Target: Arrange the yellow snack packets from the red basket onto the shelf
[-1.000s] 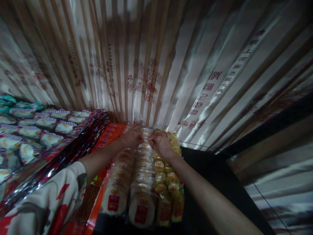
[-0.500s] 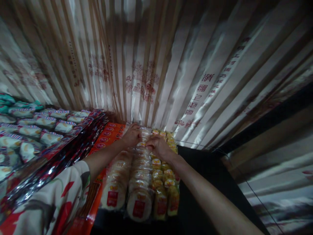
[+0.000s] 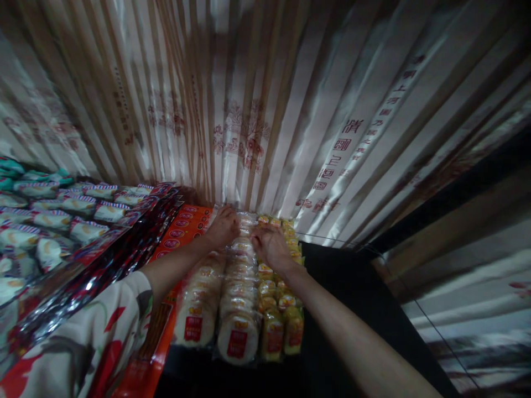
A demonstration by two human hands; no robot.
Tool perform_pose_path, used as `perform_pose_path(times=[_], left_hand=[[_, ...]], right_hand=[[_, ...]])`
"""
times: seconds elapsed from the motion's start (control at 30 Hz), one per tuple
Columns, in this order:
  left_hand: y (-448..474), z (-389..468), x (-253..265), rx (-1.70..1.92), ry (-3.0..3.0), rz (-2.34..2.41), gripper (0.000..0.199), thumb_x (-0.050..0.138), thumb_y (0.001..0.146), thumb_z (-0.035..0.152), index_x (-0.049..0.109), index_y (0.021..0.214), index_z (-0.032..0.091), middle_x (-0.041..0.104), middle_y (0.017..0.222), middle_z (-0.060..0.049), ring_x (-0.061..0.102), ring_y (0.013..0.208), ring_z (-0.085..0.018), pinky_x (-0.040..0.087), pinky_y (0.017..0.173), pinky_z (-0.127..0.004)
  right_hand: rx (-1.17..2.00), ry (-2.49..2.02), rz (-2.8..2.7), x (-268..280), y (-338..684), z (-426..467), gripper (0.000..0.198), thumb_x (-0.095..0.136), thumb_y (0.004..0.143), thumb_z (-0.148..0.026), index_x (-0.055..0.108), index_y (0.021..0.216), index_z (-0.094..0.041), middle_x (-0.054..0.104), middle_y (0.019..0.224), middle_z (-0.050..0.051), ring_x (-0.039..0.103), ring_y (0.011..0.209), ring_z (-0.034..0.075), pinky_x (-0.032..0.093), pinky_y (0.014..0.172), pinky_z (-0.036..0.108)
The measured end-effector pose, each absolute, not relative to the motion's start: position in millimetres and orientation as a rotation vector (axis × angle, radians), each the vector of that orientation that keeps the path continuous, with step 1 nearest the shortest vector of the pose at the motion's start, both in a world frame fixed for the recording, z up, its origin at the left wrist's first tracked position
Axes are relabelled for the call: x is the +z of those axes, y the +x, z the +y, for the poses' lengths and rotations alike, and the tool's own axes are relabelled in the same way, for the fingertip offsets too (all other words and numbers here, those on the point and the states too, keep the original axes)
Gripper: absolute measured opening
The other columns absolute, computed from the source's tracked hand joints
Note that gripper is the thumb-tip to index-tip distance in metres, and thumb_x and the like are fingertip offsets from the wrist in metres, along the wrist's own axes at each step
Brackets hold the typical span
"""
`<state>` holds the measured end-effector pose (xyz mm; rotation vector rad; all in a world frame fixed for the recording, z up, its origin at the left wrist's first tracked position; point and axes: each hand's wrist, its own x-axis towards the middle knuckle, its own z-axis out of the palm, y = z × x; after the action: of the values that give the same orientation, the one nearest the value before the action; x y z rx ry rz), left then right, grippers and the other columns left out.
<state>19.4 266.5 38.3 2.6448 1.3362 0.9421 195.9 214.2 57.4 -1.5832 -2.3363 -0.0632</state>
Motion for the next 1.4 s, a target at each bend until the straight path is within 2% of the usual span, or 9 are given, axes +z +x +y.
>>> perform_pose_path(times=[0.1,0.27,0.4,0.5,0.67,0.8,1.03,1.2,1.4], left_hand=[[16,261,42,0.922,2.698,1.271,0.01,0.055,0.078,0.018,0.061,0.07,0.018,0.064,0.084,-0.004,0.052,0.105,-0.019,0.029,0.108,-0.043],[12,249,52,0.677,2.809,1.135,0.008,0.061,0.073,0.021,0.064,0.066,0.019,0.067,0.082,-0.002,0.052,0.109,-0.02,0.019,0.112,-0.046],[15,247,53,0.648,2.736,1.25,0.006,0.063,0.07,0.015,0.064,0.065,0.017,0.065,0.084,-0.005,0.054,0.103,-0.02,0.025,0.11,-0.043],[18,248,49,0.673,2.723,1.283,0.006,0.063,0.069,0.014,0.064,0.064,0.016,0.065,0.083,-0.006,0.054,0.101,-0.02,0.028,0.108,-0.043],[17,251,44,0.692,2.737,1.294,0.006,0.062,0.068,0.014,0.063,0.063,0.017,0.064,0.082,-0.006,0.056,0.095,-0.019,0.026,0.108,-0.042],[17,250,45,0.687,2.729,1.307,0.008,0.062,0.069,0.015,0.062,0.061,0.018,0.062,0.077,-0.004,0.055,0.096,-0.02,0.025,0.109,-0.044],[18,244,46,0.74,2.652,1.344,0.007,0.063,0.068,0.015,0.059,0.063,0.017,0.062,0.078,-0.003,0.055,0.094,-0.02,0.026,0.108,-0.044],[17,239,44,0.904,2.604,1.295,0.011,0.06,0.068,0.008,0.057,0.071,0.018,0.06,0.079,-0.001,0.055,0.09,-0.016,0.031,0.105,-0.04],[7,231,52,0.799,2.693,1.183,0.009,0.061,0.075,0.022,0.06,0.066,0.019,0.062,0.081,-0.001,0.053,0.1,-0.017,0.025,0.109,-0.041]], right_hand=[[-0.088,-1.657,-2.31,60,192,210,0.018,0.049,0.084,-0.022,0.066,0.081,-0.017,0.068,0.088,0.009,0.055,0.095,0.022,0.031,0.087,0.034],[-0.095,-1.669,-2.279,55,190,212,0.018,0.049,0.084,-0.022,0.066,0.082,-0.017,0.068,0.088,0.009,0.055,0.095,0.023,0.031,0.088,0.035],[-0.093,-1.615,-2.23,52,192,213,0.016,0.05,0.083,-0.02,0.066,0.082,-0.017,0.068,0.085,0.009,0.055,0.091,0.022,0.034,0.086,0.035],[-0.118,-1.379,-2.235,55,197,209,0.016,0.051,0.084,-0.021,0.067,0.085,-0.018,0.067,0.087,0.007,0.053,0.092,0.021,0.034,0.089,0.036],[0.059,-1.099,-2.436,61,204,202,0.018,0.055,0.085,-0.024,0.069,0.074,-0.023,0.067,0.076,0.001,0.055,0.083,0.017,0.034,0.086,0.033],[0.087,-1.169,-2.454,53,200,203,0.009,0.061,0.082,-0.025,0.07,0.079,-0.024,0.067,0.077,0.001,0.054,0.087,0.018,0.032,0.085,0.034],[0.011,-1.402,-2.333,48,189,200,0.004,0.065,0.072,-0.018,0.067,0.07,-0.02,0.064,0.08,0.003,0.05,0.091,0.021,0.029,0.086,0.035],[-0.067,-1.422,-2.291,47,186,196,0.009,0.056,0.076,-0.017,0.063,0.071,-0.019,0.066,0.083,0.004,0.052,0.094,0.021,0.022,0.095,0.039],[-0.184,-1.474,-2.233,42,184,196,0.013,0.052,0.079,-0.018,0.061,0.07,-0.02,0.066,0.079,0.003,0.053,0.088,0.02,0.017,0.099,0.042]])
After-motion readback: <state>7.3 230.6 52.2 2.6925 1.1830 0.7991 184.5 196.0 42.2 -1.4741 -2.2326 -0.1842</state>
